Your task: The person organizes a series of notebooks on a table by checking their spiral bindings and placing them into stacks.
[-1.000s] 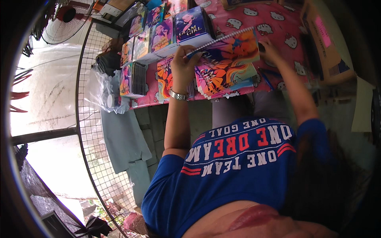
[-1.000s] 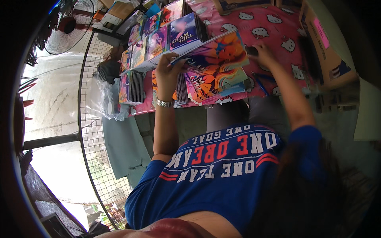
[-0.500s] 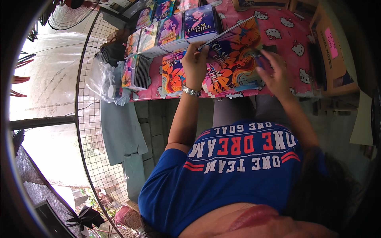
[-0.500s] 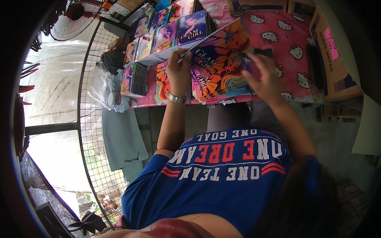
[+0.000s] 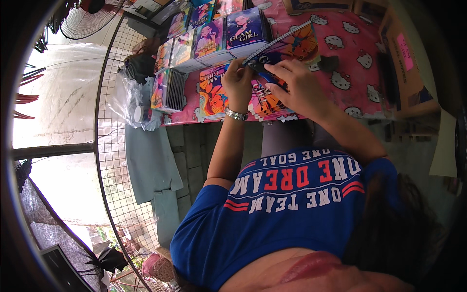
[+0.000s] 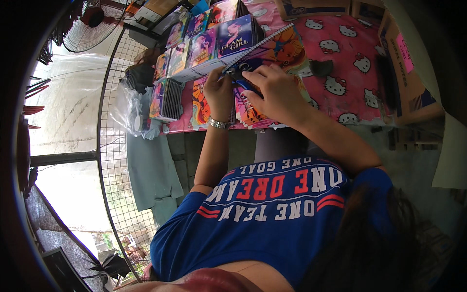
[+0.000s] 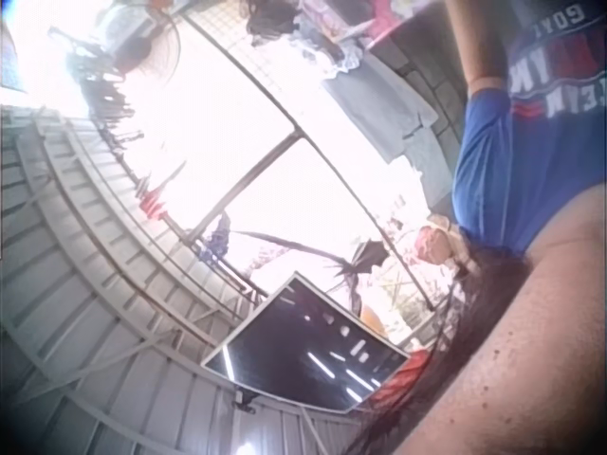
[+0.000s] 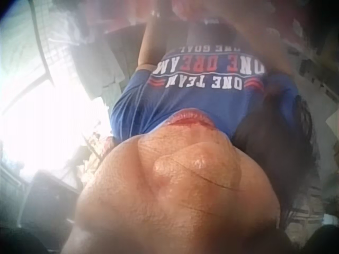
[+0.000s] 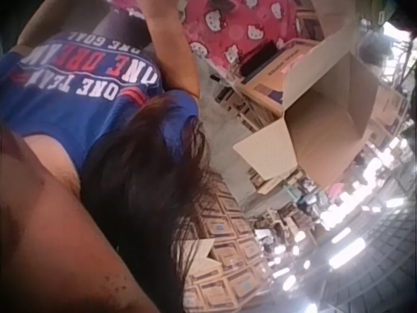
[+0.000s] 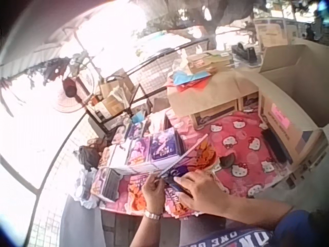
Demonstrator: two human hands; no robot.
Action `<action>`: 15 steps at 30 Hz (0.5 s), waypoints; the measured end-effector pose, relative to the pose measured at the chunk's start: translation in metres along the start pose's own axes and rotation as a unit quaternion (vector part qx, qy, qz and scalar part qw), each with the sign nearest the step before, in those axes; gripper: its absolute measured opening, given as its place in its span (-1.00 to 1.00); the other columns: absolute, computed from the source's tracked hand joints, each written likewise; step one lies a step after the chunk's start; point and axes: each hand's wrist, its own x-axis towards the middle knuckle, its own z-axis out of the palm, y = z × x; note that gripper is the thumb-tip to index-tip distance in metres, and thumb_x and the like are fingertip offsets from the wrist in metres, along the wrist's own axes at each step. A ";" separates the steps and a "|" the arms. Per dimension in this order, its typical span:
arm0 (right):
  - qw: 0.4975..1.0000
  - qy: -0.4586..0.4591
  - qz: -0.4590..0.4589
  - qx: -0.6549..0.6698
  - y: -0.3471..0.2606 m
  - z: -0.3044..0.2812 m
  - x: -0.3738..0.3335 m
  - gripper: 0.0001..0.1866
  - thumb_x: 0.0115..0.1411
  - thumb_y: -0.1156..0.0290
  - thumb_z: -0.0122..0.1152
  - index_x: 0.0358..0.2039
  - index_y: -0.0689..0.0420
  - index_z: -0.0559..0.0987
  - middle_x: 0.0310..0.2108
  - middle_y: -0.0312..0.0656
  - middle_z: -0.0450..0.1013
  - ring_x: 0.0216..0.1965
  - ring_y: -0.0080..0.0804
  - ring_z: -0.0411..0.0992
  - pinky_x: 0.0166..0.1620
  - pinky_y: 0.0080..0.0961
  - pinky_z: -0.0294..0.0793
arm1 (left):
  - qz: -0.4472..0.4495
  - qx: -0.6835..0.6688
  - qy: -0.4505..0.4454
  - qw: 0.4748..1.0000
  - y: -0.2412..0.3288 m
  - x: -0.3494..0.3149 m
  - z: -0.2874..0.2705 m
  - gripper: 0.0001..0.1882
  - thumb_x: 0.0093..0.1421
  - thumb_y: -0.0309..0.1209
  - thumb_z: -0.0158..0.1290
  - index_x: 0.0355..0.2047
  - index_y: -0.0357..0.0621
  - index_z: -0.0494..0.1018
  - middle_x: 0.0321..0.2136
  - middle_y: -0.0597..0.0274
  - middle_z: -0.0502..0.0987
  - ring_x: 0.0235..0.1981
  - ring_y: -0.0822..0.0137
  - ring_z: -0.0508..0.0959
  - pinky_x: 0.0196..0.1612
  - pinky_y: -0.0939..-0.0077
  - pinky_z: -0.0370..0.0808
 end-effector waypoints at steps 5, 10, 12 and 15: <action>0.876 -0.106 0.185 0.432 0.020 0.016 -0.004 -0.49 0.27 0.25 0.21 0.18 0.15 0.41 -0.04 -0.17 0.48 -0.02 -0.40 0.45 0.02 -0.43 0.45 | -0.013 -0.022 0.010 1.000 0.001 -0.008 -0.004 -0.86 0.24 -0.58 0.08 -0.20 -0.36 0.51 -0.31 0.14 0.59 -0.37 0.43 0.61 -0.41 0.52 0.67; 0.976 0.053 0.151 0.146 0.038 -0.024 -0.021 -0.54 0.17 0.26 0.28 0.06 0.14 0.50 -0.08 -0.05 0.49 -0.04 -0.22 0.48 -0.03 -0.41 0.49 | -0.114 -0.166 0.206 0.958 -0.035 -0.008 -0.081 -0.75 0.27 -0.55 0.06 -0.05 -0.36 0.47 -0.27 0.13 0.57 -0.39 0.43 0.60 -0.52 0.54 0.65; 0.979 0.094 0.166 0.067 0.100 -0.037 -0.048 -0.52 0.15 0.24 0.30 0.06 0.16 0.50 -0.06 0.00 0.48 -0.04 -0.15 0.48 -0.01 -0.31 0.49 | -0.146 -0.146 0.226 0.952 -0.064 -0.016 -0.121 -0.71 0.28 -0.56 0.03 0.01 -0.38 0.43 -0.25 0.14 0.56 -0.42 0.44 0.58 -0.57 0.56 0.62; 0.975 0.039 0.202 -0.079 0.171 -0.029 -0.107 -0.53 0.14 0.25 0.31 0.02 0.18 0.51 -0.09 0.02 0.48 -0.05 -0.05 0.48 0.00 -0.24 0.49 | -0.201 -0.058 0.260 0.943 -0.115 -0.037 -0.166 -0.70 0.28 -0.58 0.02 0.03 -0.37 0.43 -0.26 0.15 0.57 -0.46 0.47 0.56 -0.64 0.64 0.50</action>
